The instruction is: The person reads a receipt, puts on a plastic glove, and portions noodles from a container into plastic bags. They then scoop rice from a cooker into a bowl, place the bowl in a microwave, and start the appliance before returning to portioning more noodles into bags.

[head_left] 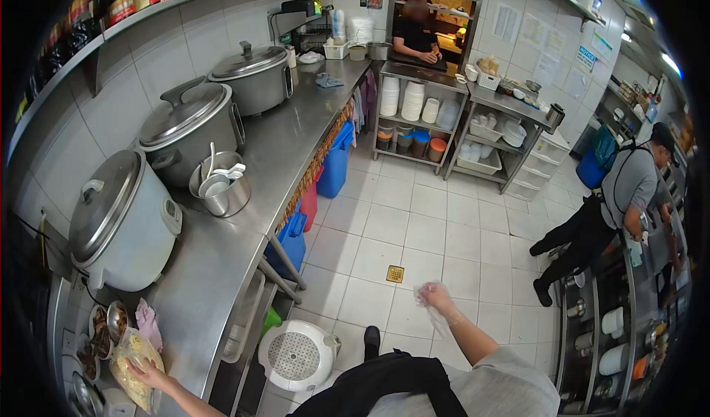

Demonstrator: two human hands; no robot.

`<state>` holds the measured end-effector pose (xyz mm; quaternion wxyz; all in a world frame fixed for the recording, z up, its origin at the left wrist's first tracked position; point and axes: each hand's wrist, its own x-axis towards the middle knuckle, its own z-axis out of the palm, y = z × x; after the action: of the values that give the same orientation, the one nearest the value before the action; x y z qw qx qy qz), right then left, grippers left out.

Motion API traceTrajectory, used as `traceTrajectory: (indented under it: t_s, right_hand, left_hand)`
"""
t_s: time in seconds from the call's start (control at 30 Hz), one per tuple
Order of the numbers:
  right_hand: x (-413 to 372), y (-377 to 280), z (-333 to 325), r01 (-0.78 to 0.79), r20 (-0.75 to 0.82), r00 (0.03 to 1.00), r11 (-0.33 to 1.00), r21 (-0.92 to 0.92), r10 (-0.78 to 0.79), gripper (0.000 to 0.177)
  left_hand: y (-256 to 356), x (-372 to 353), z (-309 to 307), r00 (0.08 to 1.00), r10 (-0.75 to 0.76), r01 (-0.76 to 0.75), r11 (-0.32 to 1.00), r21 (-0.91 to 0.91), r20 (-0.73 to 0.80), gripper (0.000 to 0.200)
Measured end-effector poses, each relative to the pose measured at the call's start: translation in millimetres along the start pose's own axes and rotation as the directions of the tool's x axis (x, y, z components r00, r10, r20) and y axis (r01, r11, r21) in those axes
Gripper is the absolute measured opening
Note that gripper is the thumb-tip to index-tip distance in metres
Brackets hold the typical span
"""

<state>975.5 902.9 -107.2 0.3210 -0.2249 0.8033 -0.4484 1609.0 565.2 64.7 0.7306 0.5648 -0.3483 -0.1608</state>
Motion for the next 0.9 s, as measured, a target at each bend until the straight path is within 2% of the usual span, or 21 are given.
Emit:
traceTrajectory:
  t_s: [0.07,0.13,0.2,0.23,0.27,0.3,0.33,0.37,0.4,0.43,0.5,0.57,0.63,0.7,0.73,0.77,0.8,0.87,0.9]
  right_hand:
    - [23,-16,26,0.096,-0.024,0.995,0.994,-0.05,-0.097,0.007]
    - [23,-73,61,0.053,0.101,0.993,0.997,0.054,-0.058,0.007]
    - [20,-114,104,0.119,0.254,0.961,0.992,-0.037,-0.106,0.008]
    - [35,-102,137,0.139,0.408,0.902,0.99,0.035,-0.141,0.01]
    - [33,-109,167,0.496,0.477,0.8,0.849,-0.183,-0.365,0.014]
    - [21,-117,193,0.62,0.54,0.713,0.763,-0.186,-0.447,0.015]
    - [3,-126,215,0.731,0.602,0.608,0.66,-0.172,-0.517,0.017]
    - [-13,-142,227,0.767,0.694,0.532,0.623,-0.153,-0.485,0.016]
    - [-28,-153,232,0.798,0.774,0.454,0.587,-0.134,-0.441,0.016]
    - [-41,-163,231,0.804,0.774,0.445,0.582,-0.124,-0.449,0.016]
    - [-55,-175,232,0.826,0.765,0.456,0.537,-0.173,-0.454,0.015]
    - [-54,-181,234,0.848,0.782,0.394,0.519,-0.106,-0.483,0.016]
    - [-60,-182,221,0.779,0.764,0.382,0.626,0.037,-0.52,0.016]
    - [-60,-171,215,0.747,0.786,0.392,0.664,0.031,-0.478,0.019]
    - [-62,-166,214,0.704,0.763,0.414,0.706,0.077,-0.496,0.019]
    - [-60,-160,215,0.662,0.755,0.418,0.739,0.127,-0.505,0.018]
    - [-59,-153,219,0.671,0.803,0.358,0.73,0.133,-0.476,0.018]
    - [-60,-143,221,0.46,0.803,0.444,0.87,0.175,-0.396,0.017]
    - [-61,-141,216,0.473,0.803,0.418,0.856,0.207,-0.425,0.017]
  left_hand:
    - [-12,-18,-5,0.988,0.155,-0.156,0.987,0.049,0.016,0.055]
    - [-5,-69,7,0.988,0.136,-0.149,0.956,0.251,0.07,0.057]
    - [-1,-142,23,0.937,0.092,-0.135,0.985,0.107,0.338,0.059]
    - [-12,-177,33,0.887,-0.134,0.108,0.991,0.085,0.441,0.06]
    - [5,-211,45,0.733,-0.194,0.081,0.977,0.199,0.652,0.06]
    - [-5,-240,53,0.591,-0.133,0.134,0.989,0.066,0.796,0.057]
    - [-19,-258,57,0.464,0.033,-0.188,0.98,0.062,0.885,0.057]
    - [12,-276,65,0.413,0.01,-0.207,0.975,0.083,0.911,0.056]
    - [31,-282,71,0.349,-0.084,-0.218,0.962,0.168,0.933,0.051]
    - [31,-284,72,0.356,-0.078,-0.226,0.96,0.167,0.931,0.051]
    - [22,-278,73,0.316,-0.049,-0.305,0.94,0.15,0.948,0.048]
    - [9,-269,70,0.258,-0.118,-0.347,0.915,0.205,0.959,0.038]
    - [-9,-268,70,0.184,-0.202,-0.208,0.948,0.239,0.962,0.031]
    - [-24,-276,71,0.155,-0.195,-0.129,0.968,0.216,0.968,0.029]
    - [-31,-278,71,0.15,-0.185,-0.061,0.979,0.196,0.971,0.028]
    - [-31,-282,73,0.188,-0.199,-0.042,0.977,0.21,0.962,0.028]
    - [-32,-287,71,0.173,-0.175,-0.117,0.974,0.196,0.969,0.028]
    - [-38,-297,62,0.19,-0.156,-0.219,0.956,0.196,0.969,0.03]
    - [-46,-303,57,0.211,-0.155,-0.251,0.946,0.207,0.965,0.033]
